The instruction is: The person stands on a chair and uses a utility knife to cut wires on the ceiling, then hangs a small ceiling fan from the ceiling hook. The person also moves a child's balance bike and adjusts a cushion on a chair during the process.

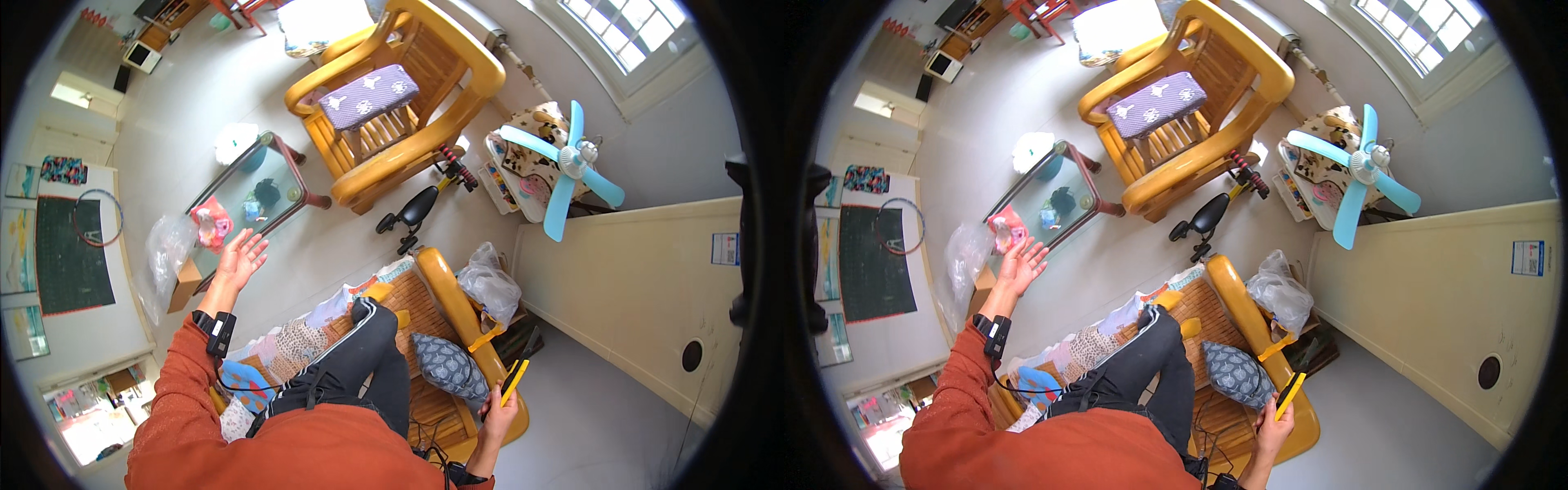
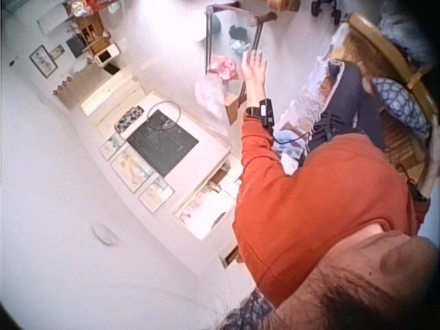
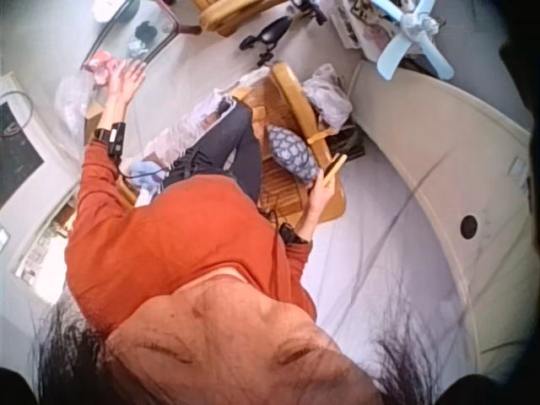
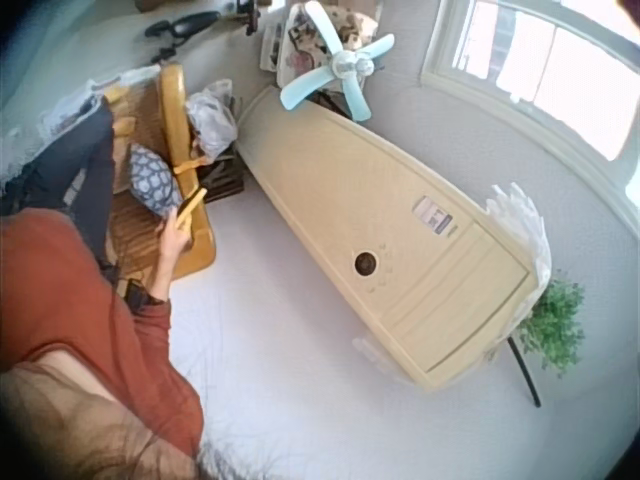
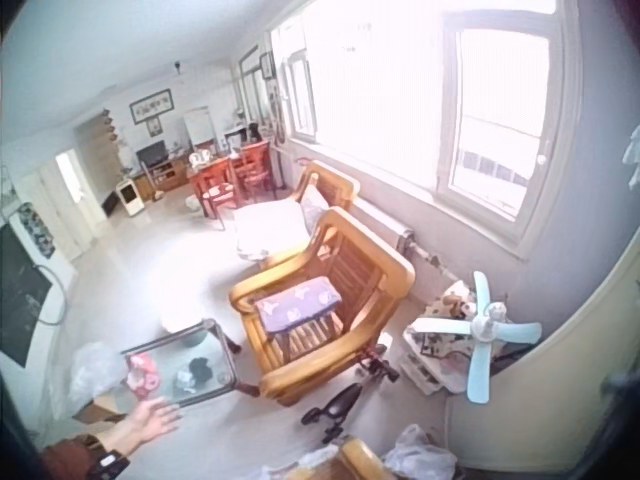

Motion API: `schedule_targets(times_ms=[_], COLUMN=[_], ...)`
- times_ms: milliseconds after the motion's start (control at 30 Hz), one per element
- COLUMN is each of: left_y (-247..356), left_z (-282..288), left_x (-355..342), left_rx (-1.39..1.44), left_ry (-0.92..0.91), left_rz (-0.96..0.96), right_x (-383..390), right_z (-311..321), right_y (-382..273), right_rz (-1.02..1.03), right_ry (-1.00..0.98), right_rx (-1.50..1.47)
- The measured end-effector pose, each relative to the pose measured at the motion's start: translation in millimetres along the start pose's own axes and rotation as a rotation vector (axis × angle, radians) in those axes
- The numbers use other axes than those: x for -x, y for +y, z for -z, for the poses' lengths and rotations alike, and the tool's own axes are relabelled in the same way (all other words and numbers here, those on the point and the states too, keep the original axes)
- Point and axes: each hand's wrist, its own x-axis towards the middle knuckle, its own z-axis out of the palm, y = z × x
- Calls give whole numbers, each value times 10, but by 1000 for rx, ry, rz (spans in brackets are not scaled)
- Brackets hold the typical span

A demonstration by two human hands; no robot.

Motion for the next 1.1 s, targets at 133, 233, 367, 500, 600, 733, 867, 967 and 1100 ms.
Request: schedule_targets(times_ms=[133, 233, 367, 500, 600, 733, 867, 967, 1100], left_y=[239, 449, 399, 136, 91, -131, -927, -1664, -1480], left_z=[-167, -459, -886, -1216, -1401, -1415, -1259, -908, 356], left_x=[191, 292, 262, 116, -125, -714, -1761, -2458, -2584], left_rx=[-10, -71, -148, -294, -446, -537, -591, -421, -264], left_ry=[-102, -231, -396, -513, -590, -702, -889, -961, -751], left_rz=[-70, -116, -46, 36, 32, 82, 272, 430, 609], right_x=[-25, -44, -200, -541, -840, -1037, -897, -596, -24], right_z=[-25, 9, 130, 373, 609, 596, 52, -743, -1734], right_y=[126, 312, 690, 1114, 1270, 1505, 2096, 2682, 2878], right_rz=[10, -17, -43, -10, -12, 109, 331, 343, 194], right_ry=[-5, 21, 79, 179, 322, 495, 551, 683, 609], right_rx=[-3, -39, -114, -65, 63, -77, -167, -203, -237])
